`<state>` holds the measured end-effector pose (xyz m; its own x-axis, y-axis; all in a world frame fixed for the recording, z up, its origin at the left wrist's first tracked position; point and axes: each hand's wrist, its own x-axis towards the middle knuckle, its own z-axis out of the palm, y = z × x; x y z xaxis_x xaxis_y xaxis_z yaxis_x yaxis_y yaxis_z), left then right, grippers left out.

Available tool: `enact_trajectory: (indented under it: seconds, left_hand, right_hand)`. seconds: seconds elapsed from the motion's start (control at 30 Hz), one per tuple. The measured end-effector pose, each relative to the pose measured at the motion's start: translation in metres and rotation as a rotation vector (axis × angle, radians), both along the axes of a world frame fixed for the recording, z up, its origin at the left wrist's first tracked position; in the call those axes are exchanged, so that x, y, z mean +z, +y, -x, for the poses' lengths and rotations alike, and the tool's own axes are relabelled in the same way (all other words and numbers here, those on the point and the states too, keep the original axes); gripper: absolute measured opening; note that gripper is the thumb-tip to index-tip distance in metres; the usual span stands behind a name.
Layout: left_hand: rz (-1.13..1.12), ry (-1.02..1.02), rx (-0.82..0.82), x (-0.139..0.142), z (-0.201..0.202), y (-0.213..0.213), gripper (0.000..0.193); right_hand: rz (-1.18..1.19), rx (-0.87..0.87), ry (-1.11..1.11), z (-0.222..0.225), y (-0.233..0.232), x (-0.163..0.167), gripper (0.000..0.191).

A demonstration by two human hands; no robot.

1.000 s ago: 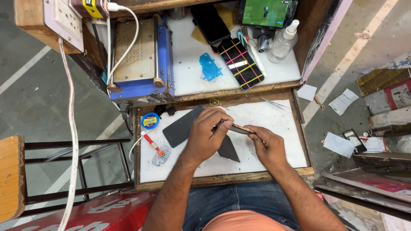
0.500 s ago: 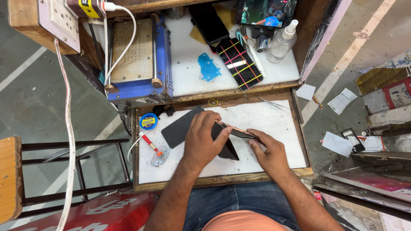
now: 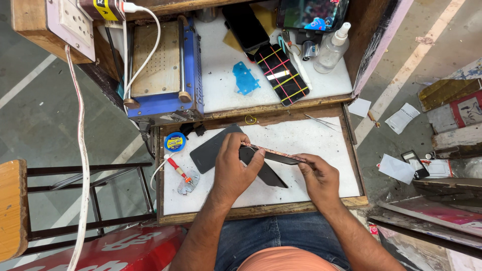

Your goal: The person disassembles a smartphone, removes the battery and internal components, and reassembles the device. They use a red-handled screwdriver and tweezers to manipulate small parts and connectors, then close the phone casing.

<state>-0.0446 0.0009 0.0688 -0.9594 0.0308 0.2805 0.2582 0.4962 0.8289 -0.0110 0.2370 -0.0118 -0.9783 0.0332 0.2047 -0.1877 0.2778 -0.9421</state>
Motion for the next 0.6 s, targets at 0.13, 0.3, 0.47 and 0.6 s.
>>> enact_trajectory:
  seconds: [0.13,0.3,0.47,0.6]
  left_hand:
    - [-0.327,-0.075,-0.025,-0.023,0.000,0.006,0.022]
    - [-0.967,-0.445,-0.024,-0.047,-0.004,0.024,0.017]
    - [-1.331,-0.834,0.031,-0.055,-0.026,0.047,0.025]
    - [-1.528,-1.044,0.095,-0.058,-0.040,0.065,0.049]
  right_hand:
    - [0.248,0.110,0.040,-0.004,0.007,-0.006,0.027]
    - [0.196,0.104,-0.113,-0.007,0.022,0.003,0.029]
    - [0.288,0.076,0.020,-0.013,0.033,0.036,0.034]
    - [-0.011,0.158,0.204,-0.010,0.031,0.064,0.039]
